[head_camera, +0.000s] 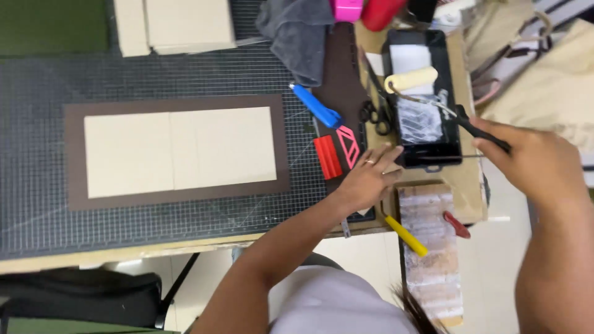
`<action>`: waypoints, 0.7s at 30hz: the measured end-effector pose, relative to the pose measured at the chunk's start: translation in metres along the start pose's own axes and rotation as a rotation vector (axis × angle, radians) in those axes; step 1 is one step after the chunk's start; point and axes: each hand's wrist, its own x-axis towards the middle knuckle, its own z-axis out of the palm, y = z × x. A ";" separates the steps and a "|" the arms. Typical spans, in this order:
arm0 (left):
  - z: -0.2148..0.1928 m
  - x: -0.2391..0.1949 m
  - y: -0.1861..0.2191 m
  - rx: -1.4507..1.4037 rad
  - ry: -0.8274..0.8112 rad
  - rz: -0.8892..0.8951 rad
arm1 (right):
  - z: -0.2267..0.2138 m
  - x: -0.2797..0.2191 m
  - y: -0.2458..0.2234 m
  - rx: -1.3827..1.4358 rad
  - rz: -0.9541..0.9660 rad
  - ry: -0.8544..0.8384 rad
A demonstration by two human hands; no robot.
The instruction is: The person smooths a folded green paper cover with a red plastic tool, then sets it aside. They place a brown paper cover on the cutting mat, position two white paper inserts on it, and use a foam roller to apply adhesive to the brown cover. The person then presses the white inserts onto the brown cover to assemble the unit.
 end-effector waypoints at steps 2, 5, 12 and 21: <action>-0.027 -0.037 -0.028 0.100 0.148 -0.024 | 0.003 0.007 -0.008 -0.091 -0.174 0.146; -0.087 -0.121 -0.060 0.180 0.294 -0.281 | -0.007 0.022 -0.047 -0.008 -0.399 0.225; -0.178 -0.281 -0.095 0.465 0.581 -0.848 | 0.013 0.091 -0.140 -0.003 -0.788 0.158; -0.176 -0.282 -0.085 0.489 0.775 -0.825 | 0.008 0.109 -0.173 0.043 -0.933 0.239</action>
